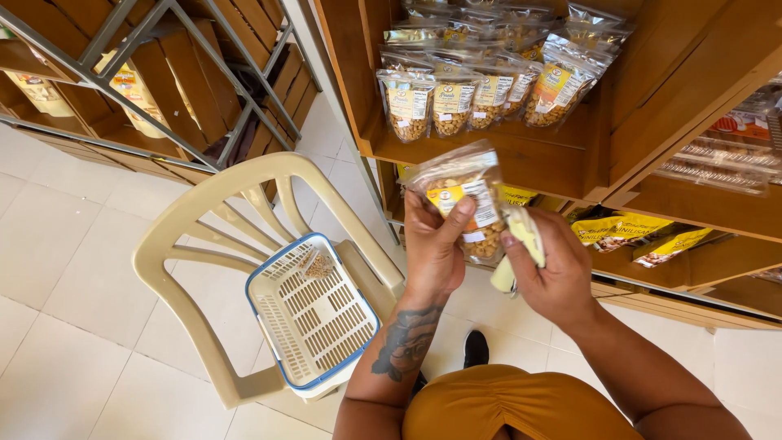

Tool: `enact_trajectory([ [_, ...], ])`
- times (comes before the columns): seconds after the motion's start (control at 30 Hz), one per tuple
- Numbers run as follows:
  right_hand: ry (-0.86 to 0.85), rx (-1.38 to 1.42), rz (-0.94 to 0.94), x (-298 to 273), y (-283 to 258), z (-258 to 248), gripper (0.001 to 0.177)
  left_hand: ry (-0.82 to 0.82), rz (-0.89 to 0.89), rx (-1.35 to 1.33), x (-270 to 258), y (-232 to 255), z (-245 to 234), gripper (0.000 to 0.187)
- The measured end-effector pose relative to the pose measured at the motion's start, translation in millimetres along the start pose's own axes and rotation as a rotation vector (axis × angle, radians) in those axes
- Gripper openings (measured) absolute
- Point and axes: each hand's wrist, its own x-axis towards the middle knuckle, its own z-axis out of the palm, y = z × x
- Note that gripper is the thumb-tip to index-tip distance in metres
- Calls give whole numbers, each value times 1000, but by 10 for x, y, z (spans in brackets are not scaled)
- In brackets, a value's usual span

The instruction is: Wiping down packaged snack bags on a grocery store shelf with a cleaning cloth.

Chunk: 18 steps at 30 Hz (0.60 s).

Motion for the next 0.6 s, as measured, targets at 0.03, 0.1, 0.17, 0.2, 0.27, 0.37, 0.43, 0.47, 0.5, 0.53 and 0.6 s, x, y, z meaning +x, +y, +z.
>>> enact_trajectory([
  [0.03,0,1,-1,-4,16,-35,25,0,1,1,6,2,-34,63],
  [0.1,-9,90,120,-19,44,-111,15,-101,-80,-15,7,5,-102,61],
  [0.17,1,112,120,2,67,-77,14,-113,-41,20,38,-139,-178,57],
  [0.2,13,132,119,16,80,-60,14,-127,-2,55,60,-211,-212,52],
  [0.27,29,1,62,21,-54,44,26,-123,2,91,25,-275,-220,47],
  [0.37,31,-209,-36,-91,-70,160,38,-132,35,148,-14,-266,-178,41],
  [0.43,17,-289,-76,-128,-52,180,38,-146,63,169,-14,-251,-186,39],
  [0.47,-34,-292,-82,-109,-57,170,41,-183,83,209,-7,-259,-220,40],
  [0.5,-80,-297,-92,-69,-53,166,43,-226,106,249,29,-263,-245,41],
  [0.53,-78,-298,-94,-1,25,142,43,-228,108,248,18,-213,-202,41],
  [0.6,-63,-241,-66,102,161,85,37,-298,171,338,-49,-114,-132,39],
])
